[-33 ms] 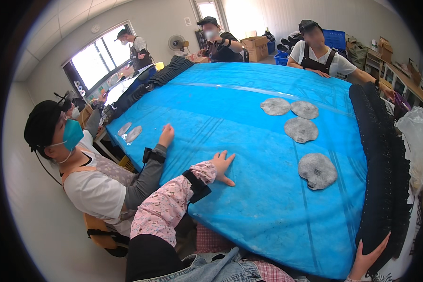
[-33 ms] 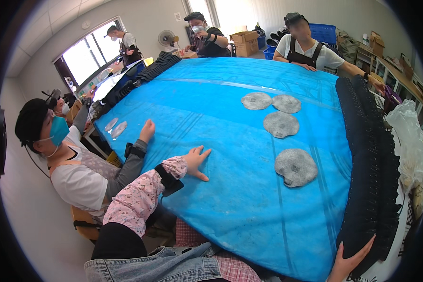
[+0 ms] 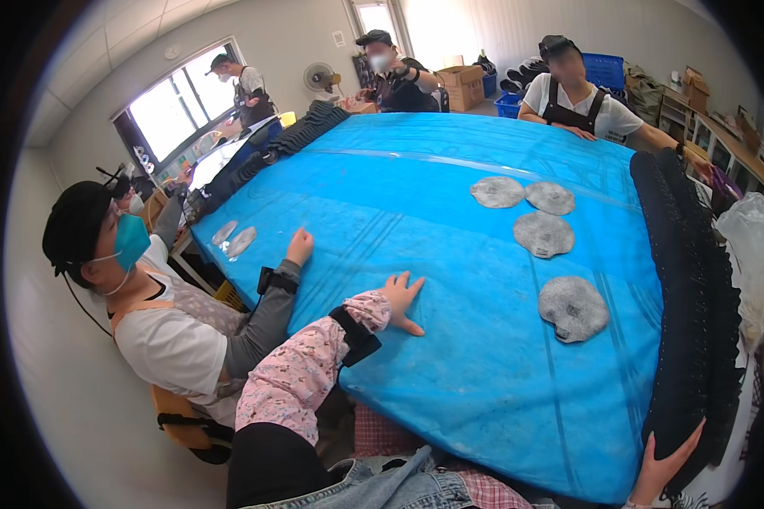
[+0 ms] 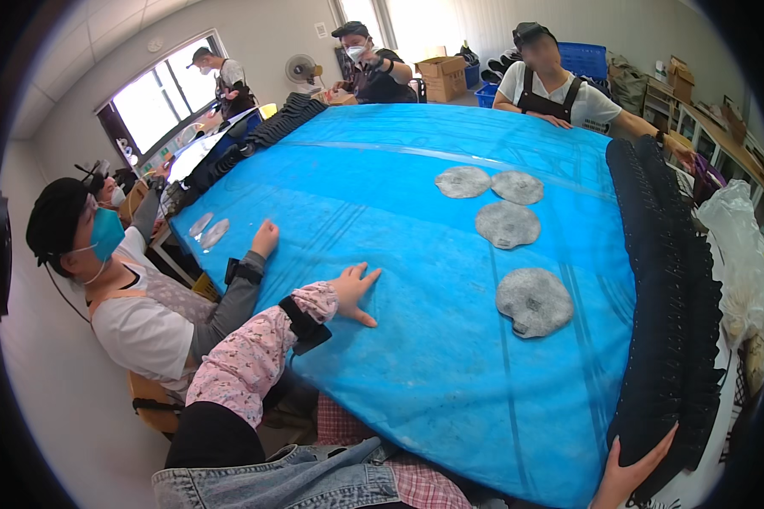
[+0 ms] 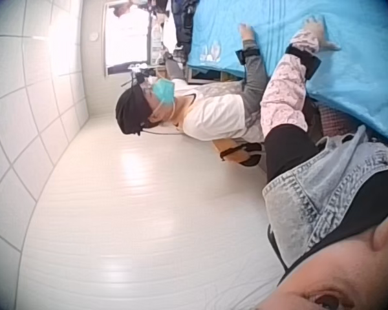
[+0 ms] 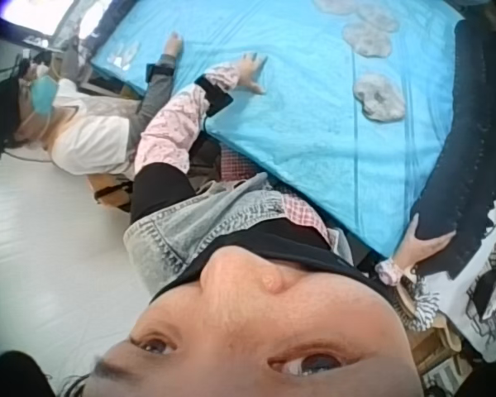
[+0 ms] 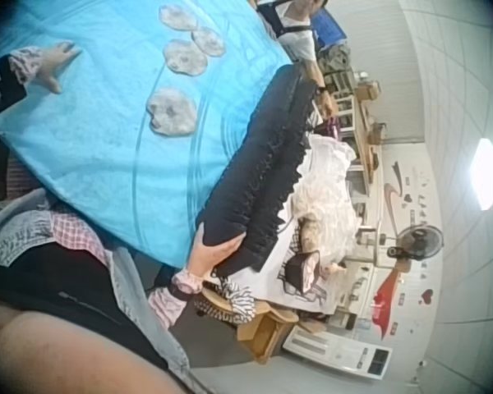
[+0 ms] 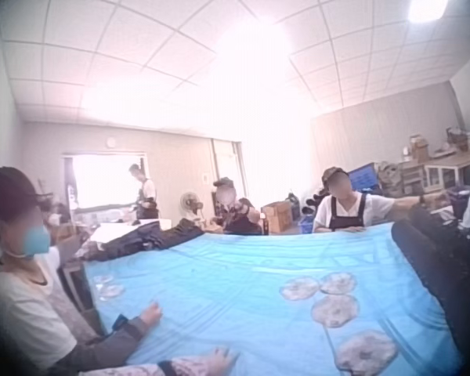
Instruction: The recorder is inspecting and organizing various shoe components, specifically black textured upper pieces and grey insoles, at a large table with other workers.
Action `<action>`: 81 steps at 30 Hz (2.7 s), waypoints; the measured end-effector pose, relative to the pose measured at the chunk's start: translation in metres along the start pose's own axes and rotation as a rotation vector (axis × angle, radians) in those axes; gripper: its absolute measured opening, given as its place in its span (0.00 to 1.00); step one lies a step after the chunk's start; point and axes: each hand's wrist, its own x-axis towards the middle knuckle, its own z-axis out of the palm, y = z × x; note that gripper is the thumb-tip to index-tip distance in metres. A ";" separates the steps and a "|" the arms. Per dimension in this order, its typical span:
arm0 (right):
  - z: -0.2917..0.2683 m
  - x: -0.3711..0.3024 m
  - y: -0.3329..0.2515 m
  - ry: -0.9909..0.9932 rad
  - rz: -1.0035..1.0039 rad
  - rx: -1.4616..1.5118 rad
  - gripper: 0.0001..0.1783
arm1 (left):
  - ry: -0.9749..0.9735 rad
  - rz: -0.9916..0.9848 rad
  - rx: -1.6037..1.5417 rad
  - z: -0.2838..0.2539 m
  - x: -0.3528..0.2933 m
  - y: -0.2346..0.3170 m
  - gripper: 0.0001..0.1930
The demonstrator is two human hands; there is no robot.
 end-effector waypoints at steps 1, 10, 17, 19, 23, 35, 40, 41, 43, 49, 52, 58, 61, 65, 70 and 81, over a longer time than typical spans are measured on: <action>-0.001 0.001 0.000 0.000 -0.002 -0.001 0.46 | 0.000 0.000 -0.002 0.000 0.000 0.001 0.62; 0.001 -0.003 -0.006 -0.016 0.009 0.006 0.46 | -0.007 -0.030 0.010 0.003 -0.010 -0.005 0.62; -0.020 -0.003 -0.016 0.027 -0.044 0.028 0.49 | 0.154 0.154 -0.016 0.001 0.013 -0.007 0.60; -0.017 0.003 -0.024 0.037 -0.063 0.168 0.48 | 0.251 0.165 0.037 0.015 0.018 -0.015 0.58; -0.031 0.027 -0.036 -0.085 -0.055 0.290 0.41 | 0.122 0.050 0.024 0.010 0.004 -0.056 0.64; -0.194 0.188 -0.083 0.313 -0.246 0.626 0.19 | 0.257 0.312 -0.263 0.012 -0.002 -0.071 0.42; -0.128 0.111 -0.136 -1.076 -0.306 0.425 0.23 | 0.624 0.275 -0.474 -0.019 0.001 -0.100 0.31; -0.117 0.100 -0.151 -1.092 -0.342 0.352 0.24 | 0.674 0.231 -0.527 -0.022 -0.002 -0.124 0.30; -0.123 0.088 -0.182 -0.990 -0.479 0.310 0.25 | 0.731 0.087 -0.546 -0.042 -0.011 -0.156 0.31; -0.087 0.105 -0.185 -1.152 -0.402 0.530 0.25 | 1.030 -0.163 -1.726 -0.041 -0.043 -0.209 0.35; -0.082 0.109 -0.184 -1.084 -0.347 0.495 0.24 | 0.989 -0.126 -2.020 -0.024 -0.035 -0.202 0.42; -0.068 0.113 -0.198 -1.145 -0.379 0.451 0.23 | 1.325 0.065 -2.253 -0.012 -0.036 -0.263 0.38; -0.057 0.111 -0.203 -1.170 -0.411 0.434 0.23 | 1.255 -0.008 -1.955 -0.007 -0.007 -0.262 0.26; -0.030 0.110 -0.228 -1.260 -0.565 0.490 0.21 | 0.833 -0.266 -0.592 0.012 0.020 -0.266 0.16; 0.019 0.116 -0.278 -1.319 -0.668 0.740 0.21 | 1.122 -0.141 -1.143 -0.002 -0.018 -0.270 0.12; 0.062 0.122 -0.381 -1.556 -0.015 1.506 0.31 | 1.228 0.318 -1.910 -0.065 -0.127 -0.113 0.20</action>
